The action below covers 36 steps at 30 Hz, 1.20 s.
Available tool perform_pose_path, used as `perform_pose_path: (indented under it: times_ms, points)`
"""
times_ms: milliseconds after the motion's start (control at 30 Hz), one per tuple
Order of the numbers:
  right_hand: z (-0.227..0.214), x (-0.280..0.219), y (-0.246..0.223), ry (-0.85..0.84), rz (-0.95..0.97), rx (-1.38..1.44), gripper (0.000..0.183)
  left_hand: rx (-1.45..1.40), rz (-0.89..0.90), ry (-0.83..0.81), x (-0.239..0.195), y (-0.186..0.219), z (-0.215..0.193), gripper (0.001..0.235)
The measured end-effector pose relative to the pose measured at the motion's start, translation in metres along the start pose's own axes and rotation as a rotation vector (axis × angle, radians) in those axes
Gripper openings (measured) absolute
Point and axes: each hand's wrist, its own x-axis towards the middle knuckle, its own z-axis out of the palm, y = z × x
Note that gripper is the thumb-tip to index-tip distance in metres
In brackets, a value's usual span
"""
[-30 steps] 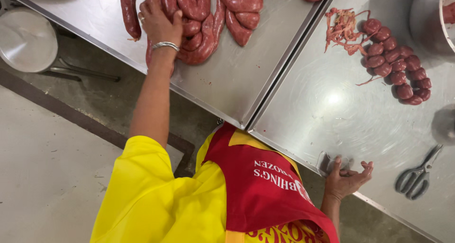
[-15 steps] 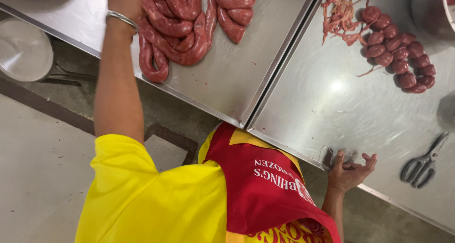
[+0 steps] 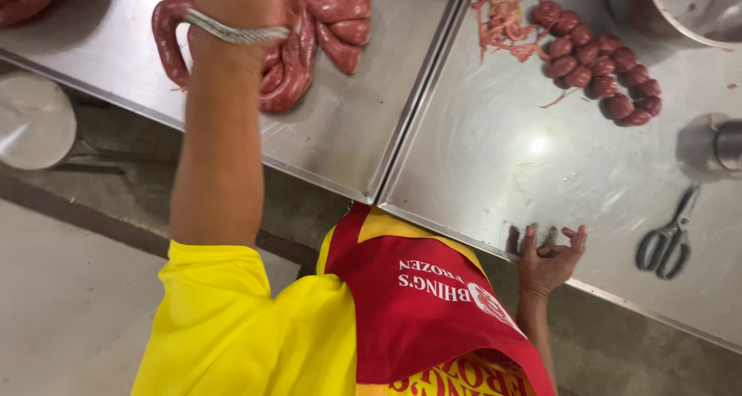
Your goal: The person ties sections of a long meat-filled casing with thin white string to form individual sausage links, using scissors to cut the string.
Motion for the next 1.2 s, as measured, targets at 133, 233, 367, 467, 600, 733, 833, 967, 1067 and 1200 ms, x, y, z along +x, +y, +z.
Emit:
perform_pose_path:
  times_ms: [133,233,367,467,600,733,833,967,1067,1200]
  points:
    - [-0.005,-0.006,-0.007,0.001,0.052,0.096,0.093,-0.129,0.048,-0.239,-0.003,0.052,0.083,0.020]
    - [-0.003,0.003,-0.007,0.081,-0.016,0.081,0.093,-0.238,0.084,-0.467,-0.006,0.079,0.151,0.020]
    - [-0.009,0.007,-0.013,0.158,-0.189,-0.347,0.088,-0.343,0.011,-0.866,-0.039,0.106,0.227,0.022]
    - [-0.021,0.006,-0.007,0.153,-0.169,-0.222,0.089,-0.358,-0.028,-1.082,-0.067,0.109,0.308,0.019]
    - [-0.017,-0.008,0.013,0.106,0.114,0.453,0.096,-0.291,-0.325,-1.107,-0.092,0.052,0.400,0.050]
    - [-0.011,-0.011,0.042,0.114,0.037,0.390,0.097,0.336,-0.157,-0.964,-0.129,-0.031,0.390,0.096]
    - [-0.007,-0.020,0.046,0.093,0.034,0.349,0.097,0.477,-0.181,-0.995,-0.192,-0.050,0.346,0.097]
    - [-0.016,-0.010,0.045,0.062,-0.013,0.310,0.098,0.554,-0.078,-0.889,-0.247,-0.038,0.329,0.072]
    - [-0.028,-0.010,0.040,-0.011,0.046,0.417,0.099,0.501,-0.083,-0.804,-0.263,-0.032,0.327,0.050]
    - [-0.037,-0.003,0.041,-0.111,0.124,0.688,0.102,0.390,-0.162,-0.775,-0.256,-0.037,0.314,0.050]
